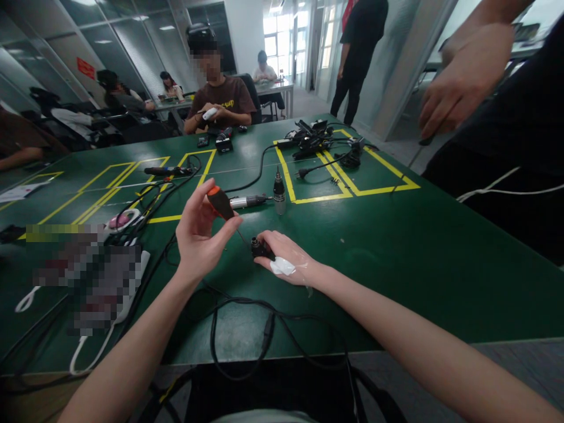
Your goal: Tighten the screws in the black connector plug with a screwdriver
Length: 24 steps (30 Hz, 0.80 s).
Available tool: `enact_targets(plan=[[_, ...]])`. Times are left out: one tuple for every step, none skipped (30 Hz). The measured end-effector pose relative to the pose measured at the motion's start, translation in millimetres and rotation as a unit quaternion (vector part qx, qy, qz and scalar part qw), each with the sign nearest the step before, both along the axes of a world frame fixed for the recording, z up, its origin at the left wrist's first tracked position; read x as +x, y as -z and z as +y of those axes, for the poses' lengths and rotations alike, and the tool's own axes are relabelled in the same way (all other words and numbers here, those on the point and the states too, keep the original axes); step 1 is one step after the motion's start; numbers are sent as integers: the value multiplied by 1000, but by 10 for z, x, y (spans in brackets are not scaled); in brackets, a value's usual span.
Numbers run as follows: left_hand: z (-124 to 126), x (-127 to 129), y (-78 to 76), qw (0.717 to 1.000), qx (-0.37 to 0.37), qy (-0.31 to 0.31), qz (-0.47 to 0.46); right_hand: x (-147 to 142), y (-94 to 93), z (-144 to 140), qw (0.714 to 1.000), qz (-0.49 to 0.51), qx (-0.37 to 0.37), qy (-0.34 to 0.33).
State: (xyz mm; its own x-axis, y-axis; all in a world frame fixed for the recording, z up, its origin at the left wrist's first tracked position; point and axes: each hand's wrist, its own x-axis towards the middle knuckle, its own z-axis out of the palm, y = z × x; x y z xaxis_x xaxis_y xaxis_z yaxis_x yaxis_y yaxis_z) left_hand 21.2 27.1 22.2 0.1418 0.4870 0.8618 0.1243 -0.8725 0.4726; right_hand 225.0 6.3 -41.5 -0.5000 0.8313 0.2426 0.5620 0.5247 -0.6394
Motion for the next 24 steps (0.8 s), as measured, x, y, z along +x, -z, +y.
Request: enact_targets(plan=[[-5, 2, -1, 1000, -1, 1, 1, -1, -1, 0, 1000, 1, 0, 0], [-11, 4, -3, 1000, -2, 3, 0, -2, -2, 0, 1000, 1, -1, 1], [-17, 7, -5, 1000, -4, 7, -2, -4, -3, 0, 1000, 1, -2, 2], [-23, 10, -7, 1000, -5, 10, -5, -7, -5, -1, 1000, 1, -4, 4], [-28, 12, -8, 1000, -5, 13, -6, -10, -9, -2, 1000, 1, -6, 5], [-32, 14, -9, 1000, -6, 15, -6, -12, -14, -4, 1000, 2, -7, 7], [-36, 15, -8, 1000, -7, 17, -4, -15, -19, -7, 1000, 3, -8, 7], [-40, 14, -7, 1000, -9, 19, -1, -16, -26, -10, 1000, 4, -8, 7], [-43, 12, -6, 1000, -10, 21, 1, -17, -32, -13, 1000, 5, -7, 7], [-45, 8, -5, 1000, -12, 22, 3, -17, -38, -15, 1000, 6, -6, 5], [-47, 4, -5, 1000, -13, 24, 4, -17, -42, -17, 1000, 6, -6, 4], [-48, -1, -7, 1000, -12, 24, 6, -17, -45, -18, 1000, 5, -6, 3], [-48, -5, -10, 1000, -11, 22, 9, -17, -47, -19, 1000, 3, -7, 3], [-46, -8, -14, 1000, -7, 19, 12, -18, -46, -18, 1000, 1, -8, 4], [-44, -10, -19, 1000, -4, 15, 16, -19, -44, -17, 1000, -1, -10, 5], [-42, -9, -24, 1000, 0, 11, 18, -19, -41, -16, 1000, -3, -11, 7], [-38, -7, -29, 1000, 3, 8, 18, -20, -36, -14, 1000, -4, -12, 8], [-35, -4, -32, 1000, 5, 6, 17, -19, -31, -12, 1000, -4, -12, 9], [-32, 0, -34, 1000, 7, 6, 14, -19, -26, -10, 1000, -4, -12, 8], [-29, 5, -35, 1000, 7, 7, 11, -18, -22, -8, 1000, -4, -11, 8], [-26, 9, -34, 1000, 7, 8, 7, -17, -18, -6, 1000, -5, -11, 9], [-24, 12, -31, 1000, 5, 9, 4, -16, -16, -5, 1000, -5, -11, 9], [-22, 14, -28, 1000, 3, 10, 1, -15, -16, -4, 1000, -6, -11, 9], [-20, 16, -25, 1000, 3, 11, -1, -15, -16, -3, 1000, -6, -11, 10]])
